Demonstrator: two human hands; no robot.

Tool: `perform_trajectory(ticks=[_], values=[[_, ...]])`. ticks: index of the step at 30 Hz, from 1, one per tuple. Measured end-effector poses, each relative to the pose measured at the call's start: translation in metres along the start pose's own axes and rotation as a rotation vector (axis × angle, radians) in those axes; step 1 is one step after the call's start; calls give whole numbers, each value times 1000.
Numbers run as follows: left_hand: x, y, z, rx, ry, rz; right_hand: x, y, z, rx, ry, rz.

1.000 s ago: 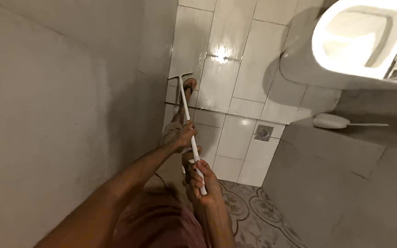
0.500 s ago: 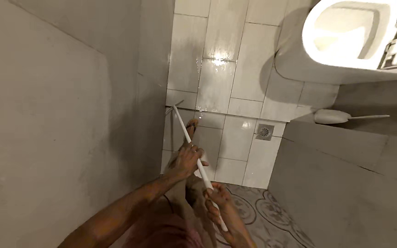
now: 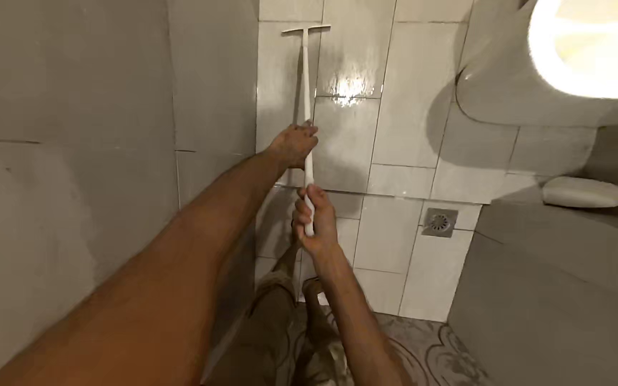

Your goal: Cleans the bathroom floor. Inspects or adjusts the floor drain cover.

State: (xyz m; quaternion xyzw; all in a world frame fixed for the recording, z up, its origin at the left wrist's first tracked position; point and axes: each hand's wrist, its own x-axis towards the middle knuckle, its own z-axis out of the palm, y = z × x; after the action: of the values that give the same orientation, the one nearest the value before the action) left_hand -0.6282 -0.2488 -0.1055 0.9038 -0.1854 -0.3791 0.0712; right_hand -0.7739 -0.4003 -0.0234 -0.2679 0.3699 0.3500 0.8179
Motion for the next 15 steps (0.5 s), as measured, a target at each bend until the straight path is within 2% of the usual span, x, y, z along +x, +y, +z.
perform_trajectory(ticks=[2, 4, 7, 10, 15], values=[[-14, 24, 23, -56, -22, 139, -49, 9, -20, 68, 76, 20], [-45, 65, 45, -184, -61, 212, -111, 14, -37, 106, 144, 48], [-109, 142, 88, -286, -45, 208, -205, 27, -70, 157, 158, 91], [-160, 221, 118, -323, -161, 167, -287, 39, -113, 202, 163, 122], [-208, 341, 160, -555, -211, 156, -393, 29, -174, 72, 260, 165]])
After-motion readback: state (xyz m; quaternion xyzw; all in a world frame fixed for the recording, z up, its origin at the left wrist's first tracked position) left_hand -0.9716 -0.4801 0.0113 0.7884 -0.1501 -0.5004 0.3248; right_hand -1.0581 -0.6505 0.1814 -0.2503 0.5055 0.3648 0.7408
